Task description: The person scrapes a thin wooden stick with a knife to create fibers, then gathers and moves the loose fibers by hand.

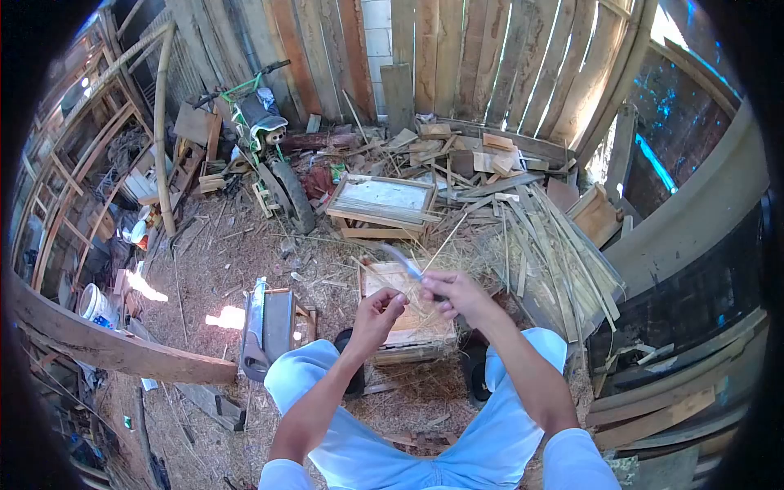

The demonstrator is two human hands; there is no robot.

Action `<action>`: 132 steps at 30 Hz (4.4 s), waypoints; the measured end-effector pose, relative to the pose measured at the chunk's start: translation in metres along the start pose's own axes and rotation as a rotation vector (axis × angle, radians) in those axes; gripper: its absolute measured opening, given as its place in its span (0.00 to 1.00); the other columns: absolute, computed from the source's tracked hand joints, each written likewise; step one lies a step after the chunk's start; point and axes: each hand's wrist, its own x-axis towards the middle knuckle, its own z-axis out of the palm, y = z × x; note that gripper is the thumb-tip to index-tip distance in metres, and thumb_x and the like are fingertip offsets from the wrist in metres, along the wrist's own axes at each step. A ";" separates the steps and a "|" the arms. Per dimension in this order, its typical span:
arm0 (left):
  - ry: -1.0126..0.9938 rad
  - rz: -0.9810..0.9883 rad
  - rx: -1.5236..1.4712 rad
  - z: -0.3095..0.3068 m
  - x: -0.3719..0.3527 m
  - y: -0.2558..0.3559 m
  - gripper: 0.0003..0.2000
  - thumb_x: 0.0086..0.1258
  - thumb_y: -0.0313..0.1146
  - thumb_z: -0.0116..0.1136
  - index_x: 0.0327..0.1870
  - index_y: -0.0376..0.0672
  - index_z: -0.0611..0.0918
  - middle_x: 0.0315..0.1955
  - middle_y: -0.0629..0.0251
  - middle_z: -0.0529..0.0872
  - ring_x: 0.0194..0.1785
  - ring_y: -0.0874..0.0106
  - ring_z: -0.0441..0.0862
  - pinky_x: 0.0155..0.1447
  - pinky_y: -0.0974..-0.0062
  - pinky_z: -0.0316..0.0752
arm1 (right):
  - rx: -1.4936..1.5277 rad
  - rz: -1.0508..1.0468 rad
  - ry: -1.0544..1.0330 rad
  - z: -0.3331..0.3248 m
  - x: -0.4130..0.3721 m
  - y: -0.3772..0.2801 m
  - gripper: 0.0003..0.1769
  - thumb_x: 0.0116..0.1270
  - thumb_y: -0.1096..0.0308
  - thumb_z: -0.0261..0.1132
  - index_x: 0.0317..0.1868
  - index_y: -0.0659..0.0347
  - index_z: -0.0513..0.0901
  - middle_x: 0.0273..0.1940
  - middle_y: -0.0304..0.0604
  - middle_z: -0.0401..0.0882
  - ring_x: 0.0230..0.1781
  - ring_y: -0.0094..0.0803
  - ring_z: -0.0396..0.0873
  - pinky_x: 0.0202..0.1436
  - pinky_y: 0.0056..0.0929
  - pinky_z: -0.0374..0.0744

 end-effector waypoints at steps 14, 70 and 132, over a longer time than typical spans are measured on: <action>0.027 -0.040 -0.009 -0.021 -0.012 -0.014 0.10 0.71 0.39 0.54 0.37 0.40 0.79 0.21 0.77 0.72 0.17 0.89 0.59 0.19 0.88 0.50 | 0.247 -0.500 0.455 -0.128 -0.004 -0.043 0.07 0.69 0.66 0.55 0.42 0.58 0.75 0.27 0.31 0.70 0.14 0.12 0.57 0.13 0.11 0.55; -0.089 -0.191 -0.068 -0.032 -0.018 -0.004 0.10 0.73 0.40 0.51 0.36 0.43 0.77 0.19 0.80 0.68 0.17 0.89 0.56 0.19 0.88 0.48 | 0.313 -0.421 0.306 -0.116 -0.006 -0.049 0.14 0.69 0.68 0.54 0.53 0.59 0.75 0.26 0.29 0.69 0.14 0.12 0.57 0.13 0.12 0.56; -0.126 -0.097 -0.084 -0.015 -0.005 -0.002 0.09 0.75 0.36 0.48 0.38 0.41 0.77 0.19 0.79 0.67 0.18 0.89 0.56 0.20 0.87 0.48 | 0.034 0.002 -0.151 0.000 0.006 0.015 0.09 0.71 0.64 0.54 0.45 0.59 0.74 0.28 0.32 0.70 0.16 0.13 0.59 0.15 0.11 0.58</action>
